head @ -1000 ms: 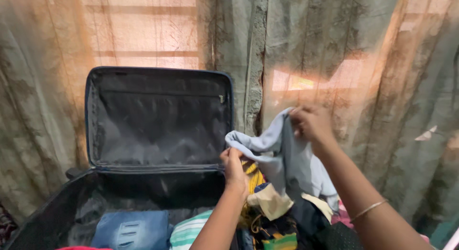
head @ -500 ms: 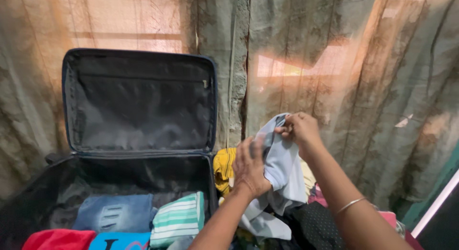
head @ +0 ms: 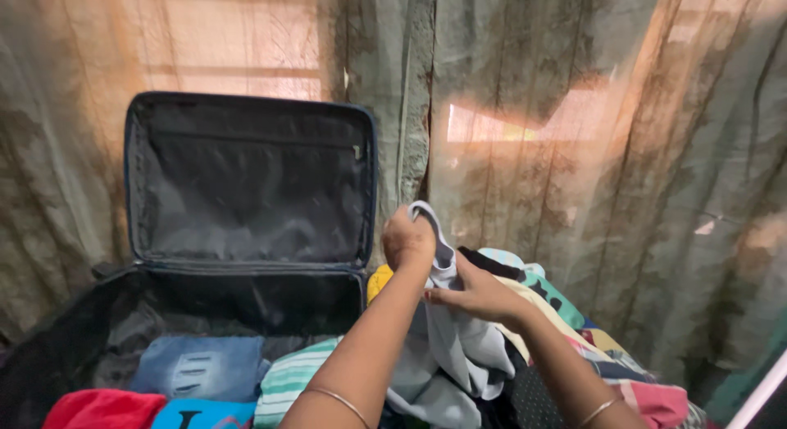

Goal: The person folds various clothing items, including a pair of jeans, a blue t-shirt, a red towel, a green and white striped shirt, and a pair of denim shorts. Each item is folded by hand and placed into an open suitcase.

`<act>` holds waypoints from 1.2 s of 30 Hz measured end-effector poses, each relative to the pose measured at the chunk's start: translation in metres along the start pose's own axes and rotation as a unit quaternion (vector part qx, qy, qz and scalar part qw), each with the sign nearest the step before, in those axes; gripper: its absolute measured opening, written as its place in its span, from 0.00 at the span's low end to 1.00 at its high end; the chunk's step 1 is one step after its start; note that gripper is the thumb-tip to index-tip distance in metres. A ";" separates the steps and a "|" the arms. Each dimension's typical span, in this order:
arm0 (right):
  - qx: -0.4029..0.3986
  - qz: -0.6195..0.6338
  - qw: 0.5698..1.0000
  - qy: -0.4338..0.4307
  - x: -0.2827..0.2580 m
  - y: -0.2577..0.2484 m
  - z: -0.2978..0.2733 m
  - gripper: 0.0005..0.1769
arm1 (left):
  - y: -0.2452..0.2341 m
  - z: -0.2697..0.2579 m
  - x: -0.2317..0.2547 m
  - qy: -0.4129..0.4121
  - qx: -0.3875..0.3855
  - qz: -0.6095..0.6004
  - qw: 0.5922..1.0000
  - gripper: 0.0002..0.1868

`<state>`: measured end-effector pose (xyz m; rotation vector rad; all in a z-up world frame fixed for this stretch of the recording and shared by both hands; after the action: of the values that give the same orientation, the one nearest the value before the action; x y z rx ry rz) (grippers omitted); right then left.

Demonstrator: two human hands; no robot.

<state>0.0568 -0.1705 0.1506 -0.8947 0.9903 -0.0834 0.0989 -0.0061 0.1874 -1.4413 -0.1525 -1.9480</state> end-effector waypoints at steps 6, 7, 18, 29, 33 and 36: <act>0.173 0.173 0.966 0.080 0.023 -0.075 0.014 0.15 | -0.089 -0.004 0.068 0.072 -0.023 0.047 0.996 0.12; 0.206 0.200 0.950 0.124 0.015 -0.097 0.012 0.17 | -0.103 -0.006 0.069 0.088 -0.045 0.068 0.993 0.13; 0.365 0.363 0.853 -0.086 -0.161 -0.206 -0.005 0.10 | -0.089 0.053 -0.054 0.050 -0.255 0.186 0.948 0.19; 0.186 0.112 0.955 0.202 -0.112 -0.143 -0.044 0.22 | -0.119 0.042 -0.001 0.019 -0.476 -0.407 0.779 0.14; 0.326 -0.020 0.920 0.217 -0.085 -0.156 -0.048 0.25 | -0.114 0.065 -0.076 -0.107 -0.392 -0.307 0.860 0.14; 0.259 -0.243 0.874 0.331 -0.041 -0.142 -0.044 0.32 | -0.101 0.068 -0.139 0.016 -0.410 0.058 0.910 0.14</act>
<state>0.0459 -0.2722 0.2664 -0.5906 1.2594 -1.0988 0.1126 0.1665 0.1214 -1.8581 0.8461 -2.0201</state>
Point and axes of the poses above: each hand's wrist, its own z-axis towards the middle knuckle, its own y-axis out of the palm, x = y × z, the point moved 8 cm from there along z, towards the middle knuckle, and after that the axes turned 9 degrees about -x, right-handed, at the moved point
